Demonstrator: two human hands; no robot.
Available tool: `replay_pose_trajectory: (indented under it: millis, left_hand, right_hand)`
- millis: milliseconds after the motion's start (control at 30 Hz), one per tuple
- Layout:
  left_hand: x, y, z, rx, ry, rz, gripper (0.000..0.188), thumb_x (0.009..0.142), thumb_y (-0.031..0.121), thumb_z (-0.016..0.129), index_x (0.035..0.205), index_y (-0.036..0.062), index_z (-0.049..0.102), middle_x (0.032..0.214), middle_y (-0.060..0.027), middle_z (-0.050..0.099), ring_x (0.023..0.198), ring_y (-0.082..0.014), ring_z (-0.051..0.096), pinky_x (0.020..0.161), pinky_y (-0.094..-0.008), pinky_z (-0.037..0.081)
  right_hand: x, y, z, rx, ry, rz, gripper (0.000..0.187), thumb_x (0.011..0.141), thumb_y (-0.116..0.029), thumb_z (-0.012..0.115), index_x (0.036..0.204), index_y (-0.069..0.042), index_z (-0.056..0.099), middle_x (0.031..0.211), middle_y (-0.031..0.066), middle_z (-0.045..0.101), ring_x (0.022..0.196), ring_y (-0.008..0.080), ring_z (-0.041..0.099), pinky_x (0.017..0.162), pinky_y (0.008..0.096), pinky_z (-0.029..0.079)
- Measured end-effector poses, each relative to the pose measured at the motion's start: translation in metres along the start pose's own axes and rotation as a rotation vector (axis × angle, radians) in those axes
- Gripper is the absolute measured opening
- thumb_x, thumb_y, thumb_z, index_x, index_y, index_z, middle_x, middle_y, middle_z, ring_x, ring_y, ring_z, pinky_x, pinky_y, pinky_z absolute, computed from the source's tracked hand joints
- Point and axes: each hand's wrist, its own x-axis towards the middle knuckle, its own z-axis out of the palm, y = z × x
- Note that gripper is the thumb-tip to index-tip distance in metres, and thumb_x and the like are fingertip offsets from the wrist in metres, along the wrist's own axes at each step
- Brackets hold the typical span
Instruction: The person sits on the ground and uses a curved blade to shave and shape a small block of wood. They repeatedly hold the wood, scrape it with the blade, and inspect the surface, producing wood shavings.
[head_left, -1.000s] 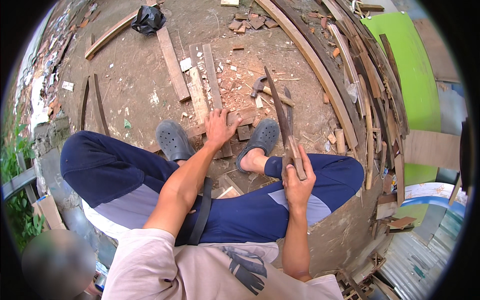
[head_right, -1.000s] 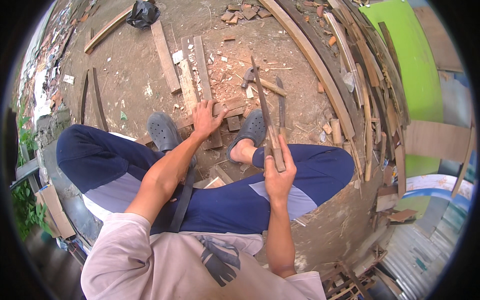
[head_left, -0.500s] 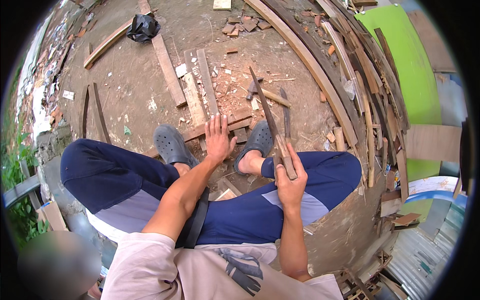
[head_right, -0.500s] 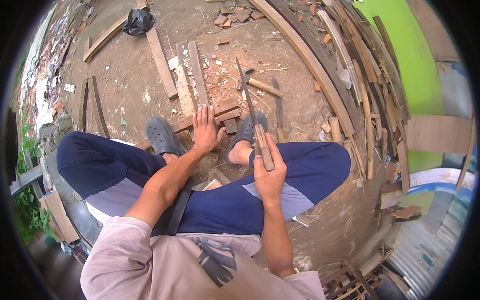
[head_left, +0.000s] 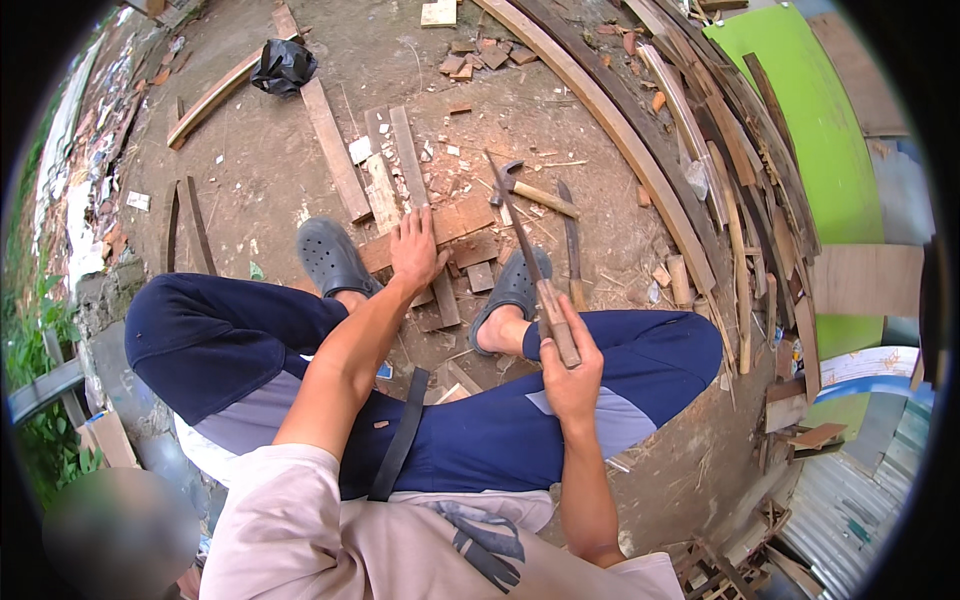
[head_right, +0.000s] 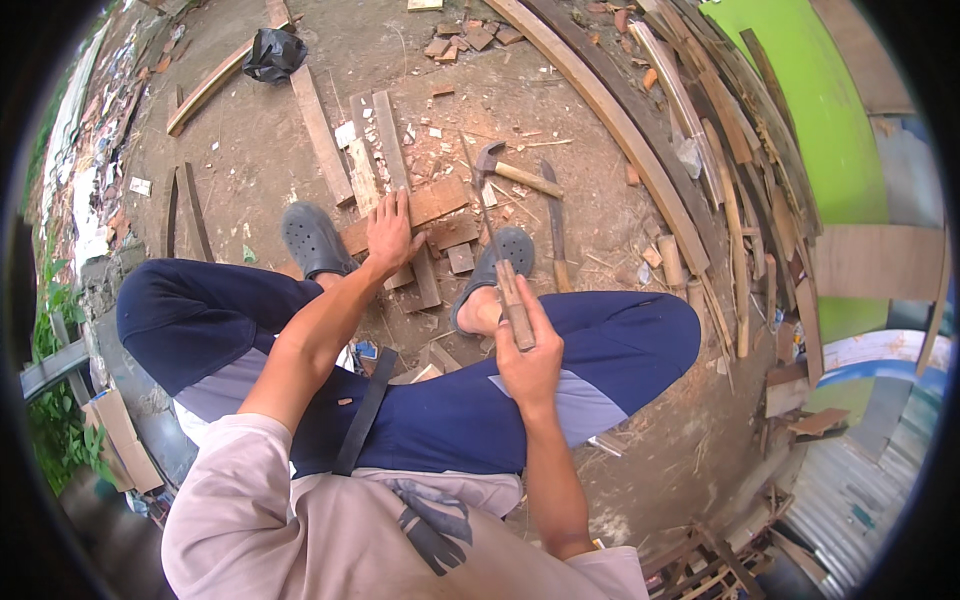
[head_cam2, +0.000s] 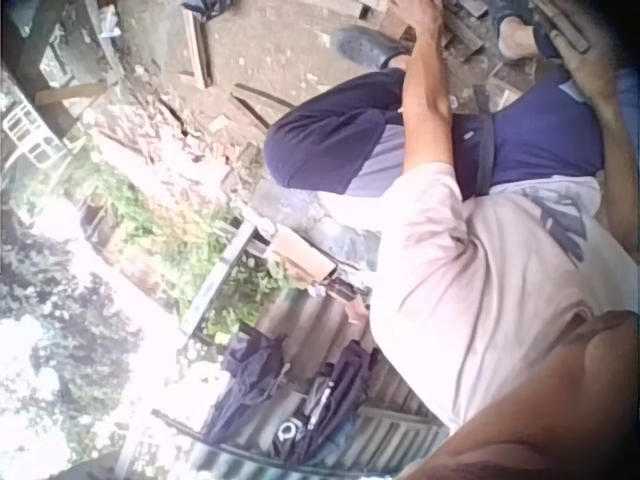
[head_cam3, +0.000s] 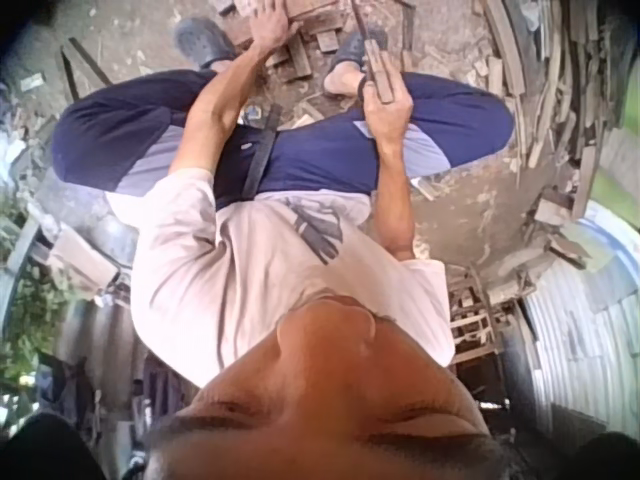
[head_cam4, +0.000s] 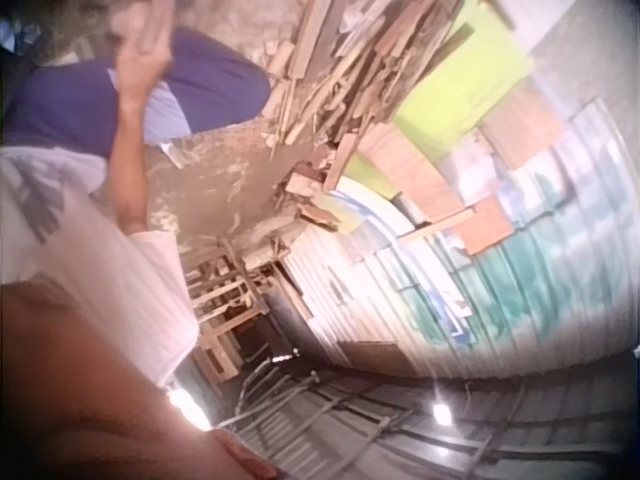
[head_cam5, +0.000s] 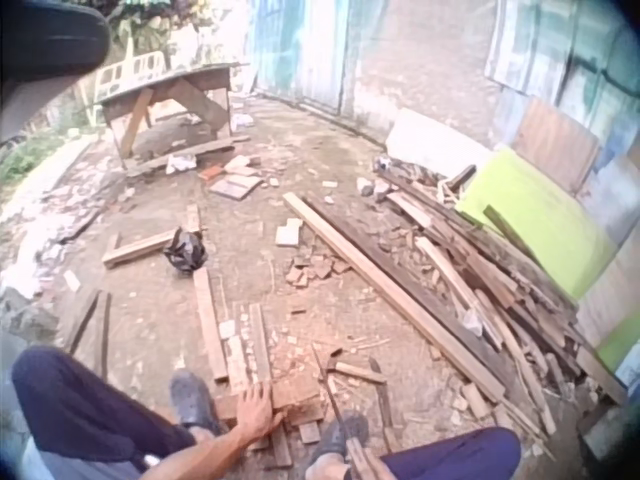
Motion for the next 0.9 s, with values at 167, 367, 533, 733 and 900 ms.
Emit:
replay_pose_trajectory:
  millis: [167,367,533,733,900]
  left_hand:
    - [0.012,0.017,0.016,0.094,0.026,-0.023,0.090,0.082,0.028,0.077,0.154,0.0014,0.030,0.145,-0.0176,0.047,0.136,-0.0333,0.044,0.113,-0.0493,0.034]
    - [0.028,-0.003,0.030,0.139,-0.007,0.018,0.082,0.081,0.019,0.074,0.151,0.0056,0.033,0.130,-0.0178,0.055,0.123,-0.0341,0.054,0.104,-0.0513,0.042]
    - [0.047,0.002,-0.028,0.023,-0.289,0.060,0.088,0.079,0.025,0.078,0.153,0.0086,0.034,0.135,-0.0186,0.056,0.131,-0.0356,0.052,0.107,-0.0540,0.043]
    - [0.077,-0.040,-0.014,-0.075,-0.247,0.189,0.090,0.074,0.034,0.082,0.149,0.0055,0.041,0.130,-0.0222,0.060,0.123,-0.0398,0.058,0.104,-0.0472,0.050]
    - [0.065,-0.038,0.005,-0.179,-0.112,0.163,0.084,0.072,0.038,0.084,0.137,-0.0002,0.048,0.126,-0.0210,0.062,0.118,-0.0386,0.061,0.101,-0.0472,0.052]
  right_hand:
    - [-0.004,-0.001,0.006,-0.036,-0.075,-0.035,0.055,0.084,-0.004,0.063,0.139,-0.003,0.060,0.125,0.0243,0.069,0.115,0.0345,0.070,0.096,0.0373,0.055]
    - [0.002,-0.014,0.017,-0.003,-0.086,-0.070,0.054,0.085,-0.005,0.064,0.139,-0.001,0.059,0.120,0.0226,0.071,0.107,0.0338,0.073,0.089,0.0364,0.057]
    - [-0.001,-0.011,0.015,0.007,-0.075,-0.046,0.057,0.084,-0.005,0.065,0.140,-0.003,0.059,0.117,0.0231,0.071,0.099,0.0352,0.074,0.084,0.0382,0.058]
    - [0.002,-0.017,0.018,-0.021,-0.142,0.008,0.053,0.086,-0.005,0.062,0.138,0.001,0.060,0.121,0.0240,0.071,0.108,0.0298,0.073,0.091,0.0350,0.056]
    - [0.001,-0.022,0.023,-0.080,-0.191,-0.016,0.052,0.090,-0.007,0.064,0.141,-0.001,0.057,0.120,0.0253,0.071,0.110,0.0356,0.071,0.092,0.0373,0.055]
